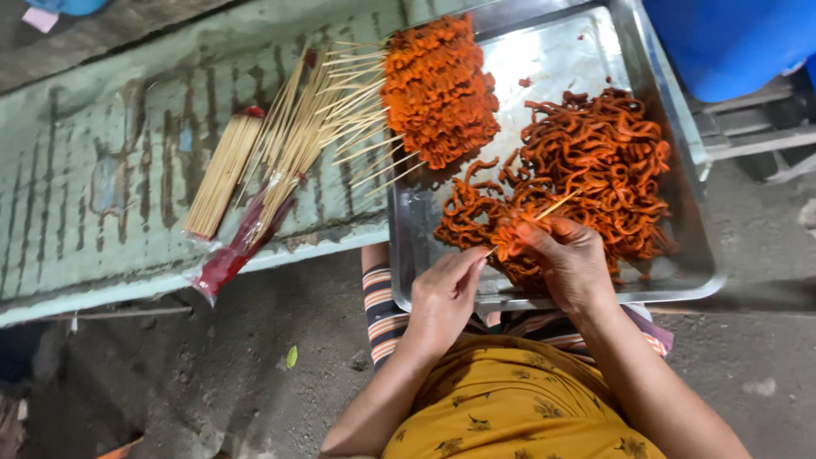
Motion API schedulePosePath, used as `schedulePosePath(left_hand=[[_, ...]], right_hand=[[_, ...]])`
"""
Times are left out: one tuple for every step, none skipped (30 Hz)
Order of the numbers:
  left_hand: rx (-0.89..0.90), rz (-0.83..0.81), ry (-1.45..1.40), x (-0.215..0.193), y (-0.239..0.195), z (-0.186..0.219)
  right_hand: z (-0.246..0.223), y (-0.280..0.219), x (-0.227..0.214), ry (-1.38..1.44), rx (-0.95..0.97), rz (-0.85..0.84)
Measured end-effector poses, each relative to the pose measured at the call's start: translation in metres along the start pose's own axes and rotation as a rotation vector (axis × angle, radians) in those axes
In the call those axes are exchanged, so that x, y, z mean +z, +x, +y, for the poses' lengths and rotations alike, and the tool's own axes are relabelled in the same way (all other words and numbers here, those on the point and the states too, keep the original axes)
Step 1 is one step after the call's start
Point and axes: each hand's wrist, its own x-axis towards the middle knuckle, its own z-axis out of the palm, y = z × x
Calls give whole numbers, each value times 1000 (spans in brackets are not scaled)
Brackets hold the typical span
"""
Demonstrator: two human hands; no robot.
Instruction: The person threads orange, curly food items onto wooden skewers by hand, picking each item from a metal tray and sliding it onto a skewer, then placing the finished skewer on another tray.
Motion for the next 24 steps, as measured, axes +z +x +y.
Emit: schedulePosePath(left_hand=[[-7,-11,9,0,0,-1],[-15,-23,17,0,0,-1],[-3,-11,9,0,1,-1],[8,1,1,0,1,0],[13,7,-9,0,-1,1],[10,15,-10,-1,-1,0],[5,17,-14,0,-1,-1],[0,20,-18,1,-1,-2],[25,21,-22,1,-2,-3],[50,23,-26,1,-4,-3],[84,32,-30,2,-2,-4],[76,40,-24,2,-2,-4],[72,47,-18,3,-2,-3],[68,54,-12,3,-1,-2],[69,46,7,3,-2,-1],[69,39,25,2,-2,-1],[67,31,41,2,-3,0],[59,30,46,1,-3,-1],[48,23,47,1,-4,-2],[37,16,48,0,-5,-2],[18,7,62,0,-5,-3],[-1,-2,76,0,-6,-4],[-13,-11,87,0,-4,-5],[60,41,62,-1,-3,-7]], right_hand=[[-2,-2,2,7,-6,-7],[-3,-5,4,25,0,7],[-5,-5,8,47,-1,16],[-9,-4,13,69,-3,24],[-13,-6,18,68,20,9],[-16,-6,22,67,44,-5],[-19,-8,25,67,67,-14],[-20,-8,27,36,71,-26],[-19,-9,26,7,80,-37],[-18,-9,24,-21,88,-49],[-16,-7,23,-35,59,-54],[-12,-7,21,-48,29,-59],[-9,-6,18,-60,-4,-64],[-8,-5,15,-65,-8,-60],[-6,-5,13,-68,-9,-54],[-5,-4,13,-72,-10,-48],[-4,-4,13,-78,-13,-44],[-4,-3,12,-85,-16,-41],[-3,-4,10,-92,-18,-30],[-2,-5,10,-84,-13,-39],[-2,-5,10,-77,-9,-47],[-2,-5,10,-69,-5,-56],[-3,-4,10,-71,14,-66],[-4,-4,11,-73,32,-76]])
